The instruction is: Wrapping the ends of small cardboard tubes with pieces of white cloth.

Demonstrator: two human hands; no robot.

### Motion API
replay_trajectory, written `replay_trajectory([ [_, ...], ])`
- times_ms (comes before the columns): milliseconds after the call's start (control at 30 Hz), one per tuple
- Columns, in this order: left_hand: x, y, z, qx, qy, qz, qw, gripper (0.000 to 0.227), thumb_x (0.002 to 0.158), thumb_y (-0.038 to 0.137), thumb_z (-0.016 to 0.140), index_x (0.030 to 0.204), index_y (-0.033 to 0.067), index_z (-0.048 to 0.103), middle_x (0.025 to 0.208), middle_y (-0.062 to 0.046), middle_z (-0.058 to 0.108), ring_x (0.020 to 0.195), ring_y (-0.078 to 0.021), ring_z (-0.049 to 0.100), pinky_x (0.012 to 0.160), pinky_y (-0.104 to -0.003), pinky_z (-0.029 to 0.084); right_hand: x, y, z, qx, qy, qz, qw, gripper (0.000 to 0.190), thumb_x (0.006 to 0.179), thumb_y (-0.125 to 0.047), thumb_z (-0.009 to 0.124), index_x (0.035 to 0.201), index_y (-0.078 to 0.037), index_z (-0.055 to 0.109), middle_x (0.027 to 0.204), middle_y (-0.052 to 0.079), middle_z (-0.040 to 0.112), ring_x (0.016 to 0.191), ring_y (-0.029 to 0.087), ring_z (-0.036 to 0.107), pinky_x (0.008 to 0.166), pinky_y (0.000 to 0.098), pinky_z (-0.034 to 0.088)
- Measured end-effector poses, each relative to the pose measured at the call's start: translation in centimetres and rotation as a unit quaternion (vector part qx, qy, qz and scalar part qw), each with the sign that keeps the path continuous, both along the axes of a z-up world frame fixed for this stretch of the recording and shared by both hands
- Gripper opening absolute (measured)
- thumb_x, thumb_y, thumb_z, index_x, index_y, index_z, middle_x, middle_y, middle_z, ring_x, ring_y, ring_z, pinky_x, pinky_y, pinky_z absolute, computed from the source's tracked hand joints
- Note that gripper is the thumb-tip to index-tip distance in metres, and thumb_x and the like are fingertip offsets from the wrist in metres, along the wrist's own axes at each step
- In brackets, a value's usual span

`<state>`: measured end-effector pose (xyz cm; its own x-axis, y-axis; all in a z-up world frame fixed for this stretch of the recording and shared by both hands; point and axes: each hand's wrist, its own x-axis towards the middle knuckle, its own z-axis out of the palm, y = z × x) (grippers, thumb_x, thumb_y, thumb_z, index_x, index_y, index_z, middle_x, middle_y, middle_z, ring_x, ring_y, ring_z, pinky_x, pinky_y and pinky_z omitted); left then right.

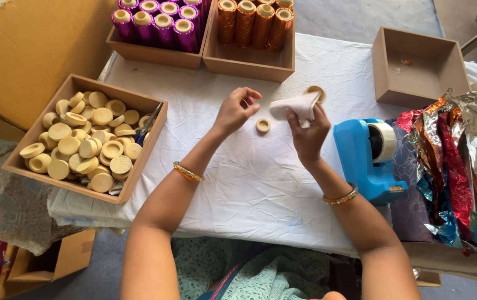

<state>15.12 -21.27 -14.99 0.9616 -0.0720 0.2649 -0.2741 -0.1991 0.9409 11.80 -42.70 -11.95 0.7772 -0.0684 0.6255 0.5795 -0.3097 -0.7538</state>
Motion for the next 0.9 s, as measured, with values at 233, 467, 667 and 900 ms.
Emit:
replay_trajectory([
  [233,0.6,-1.2,-3.8,0.344,-0.065,0.002,0.937,0.05,0.065,0.035,0.088,0.103,0.0077,0.069,0.102,-0.01,0.061,0.103,-0.0313,0.055,0.086,-0.045,0.047,0.7,0.3,-3.3,-0.419,-0.12,0.054,0.898,0.038,0.073,0.003,0.072,0.11,-0.008,0.075,0.103,0.007,0.07,0.098,0.029,0.067,0.084,0.0426,0.057],
  [467,1.8,-1.0,-5.7,0.345,-0.137,0.034,0.928,0.039,0.069,0.027,0.082,0.1,0.0071,0.07,0.104,-0.01,0.064,0.105,-0.0337,0.059,0.088,-0.047,0.049,0.5,0.5,-2.5,-0.483,-0.17,0.045,0.858,0.035,0.08,0.002,0.068,0.11,-0.015,0.076,0.103,0.003,0.068,0.101,0.024,0.063,0.084,0.0408,0.053],
  [667,1.5,-1.5,-6.2,0.327,-0.134,0.024,0.935,0.036,0.07,0.021,0.082,0.103,0.0123,0.072,0.102,-0.008,0.067,0.104,-0.0323,0.06,0.087,-0.048,0.049,0.0,1.5,-2.4,-0.485,-0.115,0.023,0.867,0.025,0.079,0.003,0.066,0.098,-0.011,0.076,0.104,0.006,0.067,0.105,0.028,0.063,0.087,0.0427,0.052],
  [900,-0.5,-1.9,-1.9,0.215,-0.109,-0.056,0.969,0.071,0.071,0.017,0.086,0.135,0.021,0.055,0.11,-0.011,0.068,0.106,-0.0347,0.065,0.094,-0.047,0.052,-0.8,1.4,-1.7,-0.359,-0.012,0.062,0.931,0.023,0.08,0.001,0.069,0.1,-0.005,0.079,0.109,0.009,0.069,0.103,0.032,0.063,0.088,0.0431,0.052],
])
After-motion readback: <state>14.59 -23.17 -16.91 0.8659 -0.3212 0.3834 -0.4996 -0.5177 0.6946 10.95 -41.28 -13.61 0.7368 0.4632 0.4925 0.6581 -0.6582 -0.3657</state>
